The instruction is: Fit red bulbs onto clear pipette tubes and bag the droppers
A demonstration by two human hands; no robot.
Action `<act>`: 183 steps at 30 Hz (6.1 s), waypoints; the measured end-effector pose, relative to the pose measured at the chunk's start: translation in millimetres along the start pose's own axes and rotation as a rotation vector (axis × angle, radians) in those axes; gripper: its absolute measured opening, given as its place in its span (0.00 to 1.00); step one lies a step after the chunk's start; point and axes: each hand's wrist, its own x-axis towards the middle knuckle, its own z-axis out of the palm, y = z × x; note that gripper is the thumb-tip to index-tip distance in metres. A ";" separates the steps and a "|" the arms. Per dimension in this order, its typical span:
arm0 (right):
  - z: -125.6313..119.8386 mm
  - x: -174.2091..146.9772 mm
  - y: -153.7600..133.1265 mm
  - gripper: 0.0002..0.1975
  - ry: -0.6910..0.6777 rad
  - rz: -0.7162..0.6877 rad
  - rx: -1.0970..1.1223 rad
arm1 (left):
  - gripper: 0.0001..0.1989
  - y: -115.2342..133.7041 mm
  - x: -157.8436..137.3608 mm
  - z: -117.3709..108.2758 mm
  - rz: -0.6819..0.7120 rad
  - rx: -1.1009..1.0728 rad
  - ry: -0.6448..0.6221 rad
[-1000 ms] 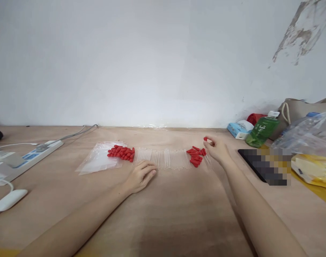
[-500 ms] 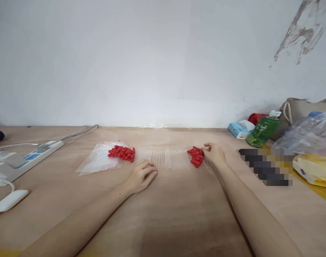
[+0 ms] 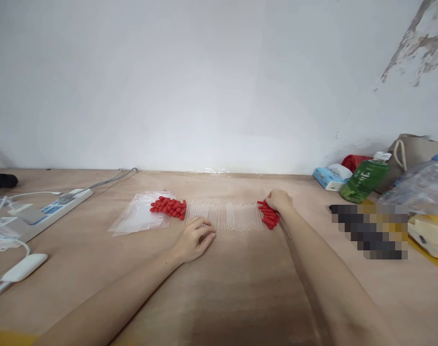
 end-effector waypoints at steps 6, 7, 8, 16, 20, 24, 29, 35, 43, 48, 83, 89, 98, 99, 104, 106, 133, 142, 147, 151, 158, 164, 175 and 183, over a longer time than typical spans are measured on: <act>-1.7 -3.7 -3.5 0.09 0.113 -0.013 0.087 | 0.06 4.5 16.8 8.2 -0.196 0.118 0.073; -2.2 -7.0 -5.7 0.10 0.141 -0.017 0.104 | 0.06 6.2 23.3 11.1 -0.241 0.154 0.066; -2.2 -11.9 -8.6 0.11 0.174 -0.031 0.129 | 0.07 8.2 30.7 14.5 -0.276 0.187 0.048; 33.6 -100.2 -33.7 0.12 0.531 -0.553 0.295 | 0.20 23.3 84.0 44.1 -0.473 0.370 -0.043; 46.6 -127.0 -35.7 0.12 0.511 -0.643 0.248 | 0.18 26.5 95.8 48.1 -0.570 0.395 -0.108; 46.4 -129.3 -36.1 0.12 0.516 -0.647 0.248 | 0.17 29.0 101.6 47.4 -0.679 0.383 -0.134; 48.1 -127.8 -36.5 0.13 0.518 -0.656 0.218 | 0.15 27.2 105.6 47.6 -0.710 0.337 -0.141; 44.0 -131.5 -38.2 0.13 0.520 -0.640 0.258 | 0.10 25.9 94.5 24.7 -0.554 0.223 -0.155; 27.1 -147.3 -51.0 0.09 0.397 -0.713 0.468 | 0.09 9.7 9.9 -6.1 -0.044 -0.070 -0.158; 20.6 -157.1 -58.5 0.06 0.267 -0.770 0.484 | 0.08 3.2 -5.5 -4.1 -0.037 -0.145 -0.085; 30.8 -158.0 -58.7 0.08 0.248 -0.987 0.547 | 0.09 3.3 -4.2 -3.3 0.137 -0.119 -0.045; 35.0 -155.5 -56.0 0.08 0.299 -1.043 0.475 | 0.10 7.0 -3.6 -3.3 0.152 -0.066 -0.092; 31.9 -158.0 -60.6 0.09 0.221 -1.070 0.384 | 0.11 13.0 -5.6 1.8 0.117 -0.009 -0.099; 30.3 -158.6 -61.7 0.09 0.211 -1.066 0.374 | 0.11 13.2 -5.6 1.7 0.114 -0.008 -0.098; 22.5 -157.9 -63.1 0.10 0.120 -1.022 0.403 | 0.11 13.0 -4.6 1.7 0.088 -0.019 -0.125; 22.7 -155.7 -62.5 0.10 0.034 -0.995 0.510 | 0.11 12.4 -4.0 2.8 0.057 -0.040 -0.137; 11.4 -29.3 60.3 0.23 0.227 0.045 0.206 | 0.09 15.8 0.1 -3.9 0.118 -0.122 -0.149; 3.6 -36.6 53.0 0.16 0.287 -0.085 0.232 | 0.10 15.4 0.2 -2.8 0.124 -0.131 -0.141; 2.8 -37.4 33.9 0.13 0.265 -0.215 0.021 | 0.10 15.5 0.2 -2.5 0.120 -0.137 -0.132; -0.8 -27.6 18.6 0.14 0.199 -0.254 -0.043 | 0.10 16.1 0.7 -3.0 0.119 -0.139 -0.134; 0.0 -20.9 -4.5 0.11 0.054 -0.424 -0.126 | 0.10 15.6 -0.1 -3.1 0.109 -0.125 -0.126; -0.8 -19.1 -2.9 0.08 0.113 -0.431 -0.037 | 0.08 16.3 -0.4 -1.5 0.091 -0.092 -0.097; 19.8 -117.0 -43.9 0.06 0.405 -0.658 0.447 | 0.03 6.0 23.6 -0.9 -0.215 0.132 0.095; 33.4 -149.7 -39.9 0.03 0.339 -0.835 0.341 | 0.16 14.7 83.6 39.7 -0.532 0.318 -0.122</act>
